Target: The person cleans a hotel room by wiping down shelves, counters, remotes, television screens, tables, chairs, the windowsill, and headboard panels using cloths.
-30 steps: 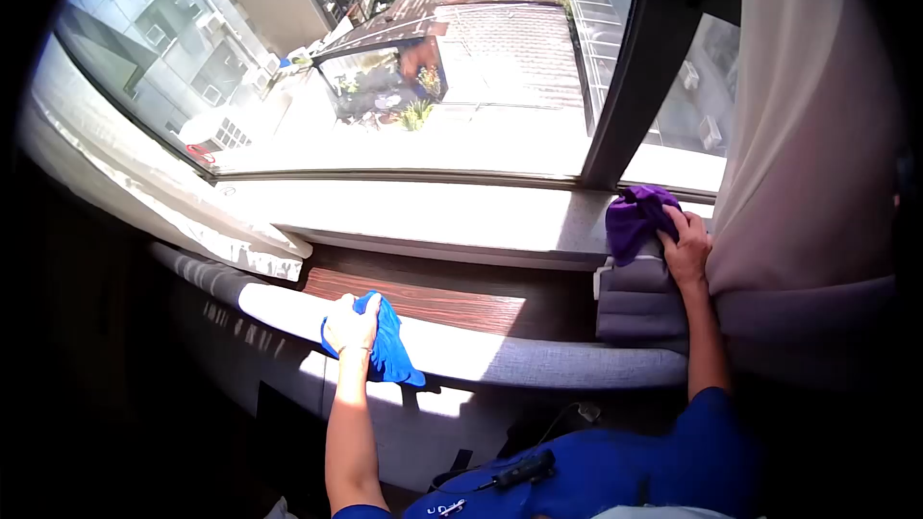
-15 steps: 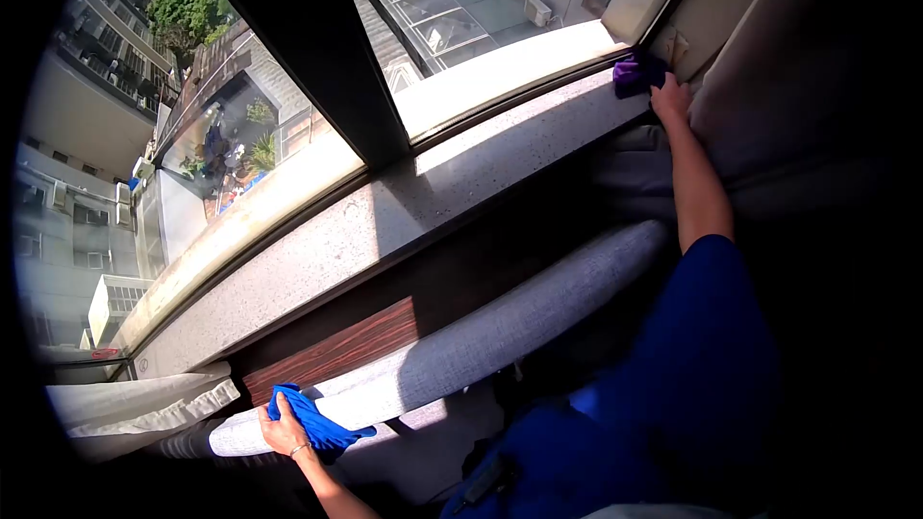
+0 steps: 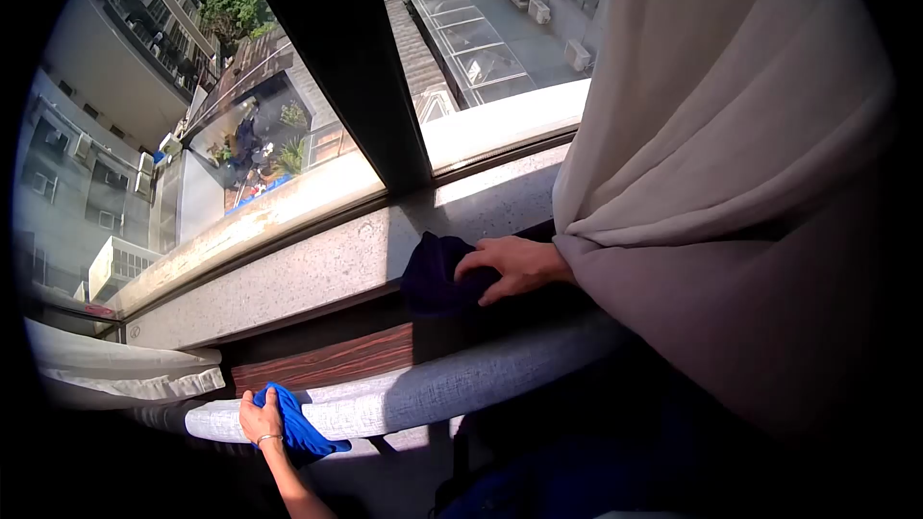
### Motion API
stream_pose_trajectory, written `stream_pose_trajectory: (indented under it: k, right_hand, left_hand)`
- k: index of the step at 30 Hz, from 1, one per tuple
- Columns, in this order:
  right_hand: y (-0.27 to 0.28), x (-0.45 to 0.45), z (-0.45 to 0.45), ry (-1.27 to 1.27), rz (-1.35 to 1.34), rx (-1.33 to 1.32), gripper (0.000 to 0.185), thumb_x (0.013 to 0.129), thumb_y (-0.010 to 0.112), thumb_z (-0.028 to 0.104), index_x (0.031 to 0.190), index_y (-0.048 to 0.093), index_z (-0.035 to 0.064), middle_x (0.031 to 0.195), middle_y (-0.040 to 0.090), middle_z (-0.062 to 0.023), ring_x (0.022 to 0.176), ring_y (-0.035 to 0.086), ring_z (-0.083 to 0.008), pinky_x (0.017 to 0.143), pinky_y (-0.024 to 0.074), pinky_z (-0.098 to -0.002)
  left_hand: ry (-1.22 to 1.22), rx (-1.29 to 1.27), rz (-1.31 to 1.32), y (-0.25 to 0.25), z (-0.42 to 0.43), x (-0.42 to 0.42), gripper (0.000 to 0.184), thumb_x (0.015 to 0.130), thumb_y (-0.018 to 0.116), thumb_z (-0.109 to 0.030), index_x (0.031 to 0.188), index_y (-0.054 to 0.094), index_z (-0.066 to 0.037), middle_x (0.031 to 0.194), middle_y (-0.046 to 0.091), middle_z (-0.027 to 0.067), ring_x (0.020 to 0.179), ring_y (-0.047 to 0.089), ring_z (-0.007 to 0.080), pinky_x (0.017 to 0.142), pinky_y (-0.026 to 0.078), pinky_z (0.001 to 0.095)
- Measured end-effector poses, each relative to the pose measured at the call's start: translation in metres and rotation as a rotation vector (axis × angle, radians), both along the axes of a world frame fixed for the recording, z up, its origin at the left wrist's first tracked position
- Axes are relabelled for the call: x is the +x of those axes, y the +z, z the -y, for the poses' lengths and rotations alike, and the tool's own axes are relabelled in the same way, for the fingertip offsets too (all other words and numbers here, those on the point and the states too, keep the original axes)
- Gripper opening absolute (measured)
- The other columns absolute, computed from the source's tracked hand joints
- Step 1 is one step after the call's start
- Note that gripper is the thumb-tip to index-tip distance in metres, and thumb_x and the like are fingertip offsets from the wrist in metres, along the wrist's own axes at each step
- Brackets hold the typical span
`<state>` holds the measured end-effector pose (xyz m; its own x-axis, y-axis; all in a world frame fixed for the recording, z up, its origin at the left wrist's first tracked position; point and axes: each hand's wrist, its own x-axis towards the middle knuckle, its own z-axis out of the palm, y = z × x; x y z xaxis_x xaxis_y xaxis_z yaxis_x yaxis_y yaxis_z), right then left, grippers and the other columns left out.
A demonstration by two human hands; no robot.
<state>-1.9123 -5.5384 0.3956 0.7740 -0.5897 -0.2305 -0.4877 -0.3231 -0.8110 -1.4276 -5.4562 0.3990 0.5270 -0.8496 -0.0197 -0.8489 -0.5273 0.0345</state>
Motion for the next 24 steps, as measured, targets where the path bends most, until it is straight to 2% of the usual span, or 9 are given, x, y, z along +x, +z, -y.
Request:
stream_pose_trajectory:
  k: [4,7,11,13,15,16,18,19,24]
  right_hand:
    - [-0.128,0.161,0.004,0.172,-0.014,-0.030,0.052,0.076,0.074,0.019,0.125,0.058,0.0184,0.111,0.054,-0.0139,0.108,0.055,-0.0318,0.094,0.0436,-0.0383]
    - [-0.164,0.236,0.001,0.050,-0.133,-0.360,0.046,0.076,0.070,0.013,0.119,0.061,0.0250,0.110,0.053,-0.0116,0.111,0.052,-0.0303,0.097,0.0394,-0.0495]
    - [-0.183,0.250,0.010,0.099,0.007,-0.184,0.045,0.074,0.075,0.017,0.116,0.062,0.0232,0.112,0.054,-0.0074,0.115,0.047,-0.0297,0.098,0.0349,-0.0505]
    - [-0.188,0.188,0.009,0.075,-0.014,-0.177,0.043,0.068,0.079,0.015,0.108,0.066,0.0175,0.108,0.056,-0.0082,0.109,0.052,-0.0290,0.091,0.0418,-0.0393]
    - [-0.203,0.085,-0.001,0.040,0.061,-0.161,0.040,0.056,0.079,0.010,0.094,0.067,0.0166,0.097,0.056,-0.0098,0.095,0.056,-0.0294,0.083,0.0450,-0.0370]
    - [-0.214,0.019,-0.004,0.075,-0.120,-0.152,0.039,0.052,0.075,0.005,0.089,0.066,0.0136,0.098,0.056,-0.0109,0.096,0.055,-0.0305,0.083,0.0445,-0.0370]
    - [-0.260,-0.136,-0.026,0.003,-0.066,-0.068,0.041,0.049,0.073,0.007,0.089,0.063,0.0091,0.100,0.058,-0.0119,0.096,0.055,-0.0321,0.085,0.0438,-0.0417]
    - [-0.253,-0.203,-0.040,0.044,-0.218,-0.371,0.045,0.052,0.076,0.014,0.095,0.064,0.0089,0.108,0.060,-0.0123,0.106,0.054,-0.0299,0.091,0.0432,-0.0440]
    - [-0.096,-0.359,-0.078,-0.464,-0.703,0.067,0.049,0.056,0.075,0.017,0.103,0.060,0.0085,0.113,0.057,-0.0127,0.109,0.053,-0.0300,0.092,0.0435,-0.0444]
  left_hand:
    - [0.010,0.158,0.044,0.015,0.007,-0.015,0.057,0.076,0.070,-0.046,0.115,0.063,-0.004,0.108,0.066,0.0222,0.102,0.062,0.0387,0.087,0.049,0.0441]
    - [0.047,0.023,0.052,-0.004,0.001,0.000,0.056,0.074,0.070,-0.045,0.115,0.064,-0.007,0.105,0.067,0.0215,0.102,0.062,0.0377,0.088,0.048,0.0428]
    - [0.152,0.113,-0.061,0.001,0.005,-0.003,0.060,0.073,0.072,-0.045,0.119,0.063,-0.007,0.109,0.066,0.0211,0.105,0.062,0.0354,0.090,0.048,0.0415]
    - [0.133,-0.024,-0.047,-0.001,-0.002,-0.001,0.060,0.073,0.071,-0.044,0.119,0.063,-0.007,0.110,0.066,0.0210,0.106,0.062,0.0353,0.091,0.048,0.0414]
    - [0.162,0.042,-0.106,0.008,0.001,-0.006,0.060,0.074,0.070,-0.046,0.120,0.063,-0.008,0.111,0.065,0.0207,0.106,0.062,0.0354,0.092,0.048,0.0416]
    - [0.134,-0.044,-0.108,0.002,-0.004,-0.002,0.057,0.073,0.070,-0.045,0.117,0.064,-0.009,0.109,0.066,0.0202,0.105,0.062,0.0359,0.091,0.048,0.0423]
    - [0.156,0.021,-0.179,0.014,-0.001,-0.006,0.049,0.073,0.070,-0.045,0.107,0.067,-0.009,0.102,0.067,0.0192,0.100,0.063,0.0378,0.088,0.048,0.0435]
    - [0.145,-0.008,-0.148,0.009,-0.002,-0.004,0.046,0.074,0.070,-0.045,0.101,0.068,-0.008,0.099,0.068,0.0187,0.097,0.063,0.0378,0.086,0.049,0.0436]
    - [0.104,-0.087,-0.067,0.010,-0.007,-0.010,0.047,0.074,0.070,-0.046,0.100,0.066,-0.007,0.091,0.068,0.0193,0.092,0.065,0.0367,0.081,0.050,0.0437]
